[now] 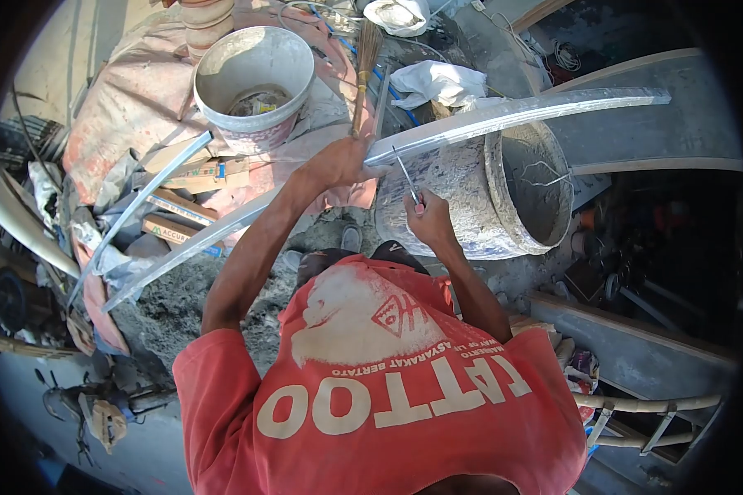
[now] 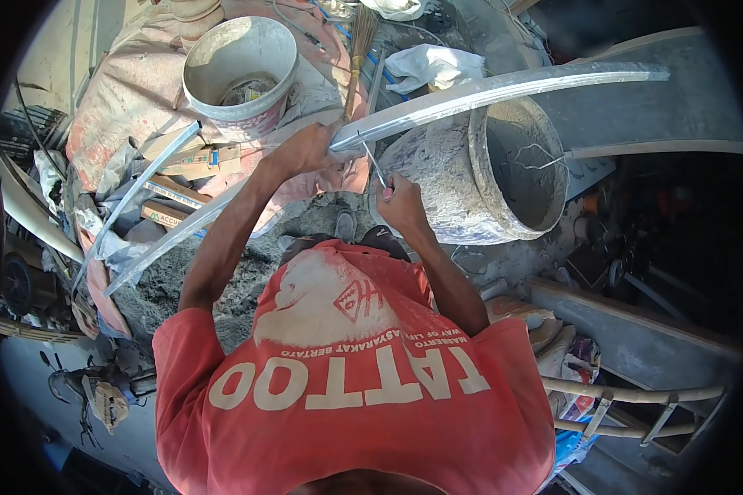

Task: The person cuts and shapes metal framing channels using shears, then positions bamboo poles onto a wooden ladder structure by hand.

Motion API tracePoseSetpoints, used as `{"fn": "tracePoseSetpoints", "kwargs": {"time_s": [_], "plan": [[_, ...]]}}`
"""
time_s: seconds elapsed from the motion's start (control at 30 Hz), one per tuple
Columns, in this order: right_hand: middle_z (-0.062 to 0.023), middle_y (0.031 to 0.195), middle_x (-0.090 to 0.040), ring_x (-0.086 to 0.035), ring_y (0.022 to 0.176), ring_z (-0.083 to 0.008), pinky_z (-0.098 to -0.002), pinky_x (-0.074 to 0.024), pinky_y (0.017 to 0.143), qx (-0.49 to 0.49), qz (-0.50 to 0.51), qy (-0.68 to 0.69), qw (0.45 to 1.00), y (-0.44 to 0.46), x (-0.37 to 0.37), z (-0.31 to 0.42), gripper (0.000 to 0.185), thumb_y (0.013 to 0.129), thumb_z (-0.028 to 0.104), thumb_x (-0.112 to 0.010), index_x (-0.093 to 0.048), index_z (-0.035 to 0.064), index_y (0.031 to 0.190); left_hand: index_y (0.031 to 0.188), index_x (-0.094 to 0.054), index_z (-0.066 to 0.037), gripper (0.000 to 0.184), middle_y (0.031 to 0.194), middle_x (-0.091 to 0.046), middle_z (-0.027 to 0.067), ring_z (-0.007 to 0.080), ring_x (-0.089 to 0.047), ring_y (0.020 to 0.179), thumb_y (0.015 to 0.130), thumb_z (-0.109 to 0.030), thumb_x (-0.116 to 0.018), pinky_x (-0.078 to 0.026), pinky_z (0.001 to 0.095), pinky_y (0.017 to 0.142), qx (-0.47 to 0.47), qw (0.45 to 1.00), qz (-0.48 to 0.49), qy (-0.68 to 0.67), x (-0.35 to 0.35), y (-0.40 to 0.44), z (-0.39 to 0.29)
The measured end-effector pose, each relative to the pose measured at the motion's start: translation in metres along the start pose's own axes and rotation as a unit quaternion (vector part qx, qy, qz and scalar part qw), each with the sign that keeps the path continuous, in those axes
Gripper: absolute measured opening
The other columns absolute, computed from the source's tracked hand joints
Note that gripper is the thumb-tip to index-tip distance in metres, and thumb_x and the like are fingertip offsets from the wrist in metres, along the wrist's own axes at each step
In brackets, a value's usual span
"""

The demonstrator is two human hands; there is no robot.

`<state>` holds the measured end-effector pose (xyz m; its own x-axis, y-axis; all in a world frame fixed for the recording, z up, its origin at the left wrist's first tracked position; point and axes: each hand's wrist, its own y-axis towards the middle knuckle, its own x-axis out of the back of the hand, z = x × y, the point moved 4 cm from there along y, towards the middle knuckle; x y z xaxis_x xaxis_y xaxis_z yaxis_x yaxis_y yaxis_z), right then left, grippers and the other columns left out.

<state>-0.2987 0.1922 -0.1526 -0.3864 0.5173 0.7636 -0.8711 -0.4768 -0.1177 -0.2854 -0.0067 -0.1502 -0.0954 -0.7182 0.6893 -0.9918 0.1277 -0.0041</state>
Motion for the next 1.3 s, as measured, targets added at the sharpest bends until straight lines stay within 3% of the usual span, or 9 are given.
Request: {"fn": "tracePoseSetpoints", "kwargs": {"time_s": [0.2, 0.3, 0.4, 0.73, 0.83, 0.9, 1.1, 1.23, 1.3], "plan": [[-0.0186, 0.054, -0.049, -0.052, 0.049, -0.0335, -0.0386, -0.0395, 0.05, 0.039, -0.036, 0.016, 0.998, 0.001, 0.0, 0.011, 0.029, 0.08, 0.021, -0.06, -0.049, -0.0035, 0.069, 0.098, -0.055, 0.003, 0.047, 0.076, -0.061, 0.0232, 0.0358, -0.062, 0.073, 0.076, -0.038, -0.064, -0.046, 0.0426, 0.068, -0.007, 0.999, -0.001, -0.036, 0.012, -0.002, -0.004], [-0.0196, 0.056, -0.05, -0.052, 0.052, -0.0361, -0.0392, -0.0401, 0.052, 0.014, 0.026, 0.035, 0.999, 0.003, 0.005, 0.014, 0.029, 0.079, 0.022, -0.06, -0.05, -0.0037, 0.07, 0.116, -0.043, 0.004, 0.061, 0.077, -0.059, 0.0266, 0.0401, -0.06, 0.075, 0.074, -0.035, -0.065, -0.047, 0.0437, 0.068, -0.008, 0.998, 0.029, -0.049, 0.011, 0.0, 0.003], [-0.0216, 0.06, -0.053, -0.055, 0.058, -0.0396, -0.0404, -0.0414, 0.054, -0.004, 0.053, 0.01, 0.999, 0.002, 0.012, 0.02, 0.031, 0.08, 0.024, -0.06, -0.05, -0.0043, 0.072, 0.102, -0.053, 0.003, 0.045, 0.08, -0.059, 0.0268, 0.0388, -0.06, 0.077, 0.07, -0.027, -0.066, -0.045, 0.0442, 0.07, -0.01, 1.0, -0.011, -0.02, 0.011, -0.002, -0.002], [-0.0247, 0.064, -0.055, -0.057, 0.063, -0.0421, -0.0423, -0.043, 0.056, -0.026, 0.049, 0.006, 0.998, 0.001, 0.007, 0.006, 0.034, 0.077, 0.027, -0.064, -0.052, -0.0057, 0.075, 0.104, -0.049, 0.007, 0.048, 0.08, -0.059, 0.0278, 0.0415, -0.058, 0.075, 0.069, -0.021, -0.064, -0.046, 0.0439, 0.07, 0.024, 0.999, -0.015, 0.027, 0.003, -0.006, -0.007], [-0.0229, 0.061, -0.054, -0.057, 0.061, -0.0397, -0.0412, -0.0431, 0.055, -0.013, 0.043, 0.0, 0.999, 0.0, 0.007, 0.001, 0.033, 0.077, 0.027, -0.063, -0.052, -0.0049, 0.074, 0.104, -0.049, 0.006, 0.046, 0.083, -0.059, 0.0273, 0.041, -0.059, 0.078, 0.069, -0.02, -0.065, -0.046, 0.0435, 0.07, 0.016, 0.999, -0.045, 0.003, 0.001, -0.007, -0.006], [-0.0135, 0.055, -0.046, -0.041, 0.05, -0.0223, -0.0368, -0.0369, 0.05, -0.015, 0.087, 0.036, 0.995, 0.004, 0.006, -0.002, 0.043, 0.079, 0.036, -0.064, -0.048, -0.0025, 0.068, 0.104, -0.05, 0.005, 0.046, 0.089, -0.059, 0.0269, 0.0405, -0.058, 0.083, 0.07, -0.021, -0.066, -0.046, 0.0435, 0.071, -0.023, 0.996, -0.077, -0.033, 0.005, -0.008, -0.006], [-0.0114, 0.059, -0.046, -0.041, 0.054, -0.0195, -0.0346, -0.0381, 0.053, -0.022, 0.104, 0.043, 0.993, 0.0, 0.012, 0.01, 0.041, 0.079, 0.038, -0.061, -0.05, -0.0015, 0.078, 0.098, -0.052, 0.002, 0.044, 0.086, -0.06, 0.0226, 0.0393, -0.059, 0.08, 0.071, -0.028, -0.069, -0.047, 0.0436, 0.068, -0.127, 0.98, -0.136, 0.066, 0.011, -0.009, -0.007], [-0.012, 0.061, -0.049, -0.047, 0.056, -0.0235, -0.0357, -0.0399, 0.056, -0.064, 0.136, 0.069, 0.986, -0.01, 0.009, 0.015, 0.039, 0.08, 0.037, -0.06, -0.05, -0.0012, 0.084, 0.102, -0.05, -0.001, 0.047, 0.081, -0.061, 0.0177, 0.037, -0.06, 0.069, 0.076, -0.037, -0.066, -0.048, 0.044, 0.057, 0.004, 0.987, -0.068, 0.144, 0.003, -0.012, -0.003], [-0.0162, 0.068, -0.055, -0.056, 0.064, -0.0325, -0.0396, -0.0435, 0.059, -0.008, 0.014, -0.083, 0.996, -0.014, 0.008, 0.02, 0.039, 0.081, 0.036, -0.058, -0.049, -0.0012, 0.089, 0.103, -0.049, -0.002, 0.046, 0.081, -0.061, 0.0175, 0.0363, -0.061, 0.07, 0.077, -0.035, -0.065, -0.049, 0.0429, 0.056, -0.007, 0.984, -0.099, 0.15, 0.002, -0.012, -0.013]]}}
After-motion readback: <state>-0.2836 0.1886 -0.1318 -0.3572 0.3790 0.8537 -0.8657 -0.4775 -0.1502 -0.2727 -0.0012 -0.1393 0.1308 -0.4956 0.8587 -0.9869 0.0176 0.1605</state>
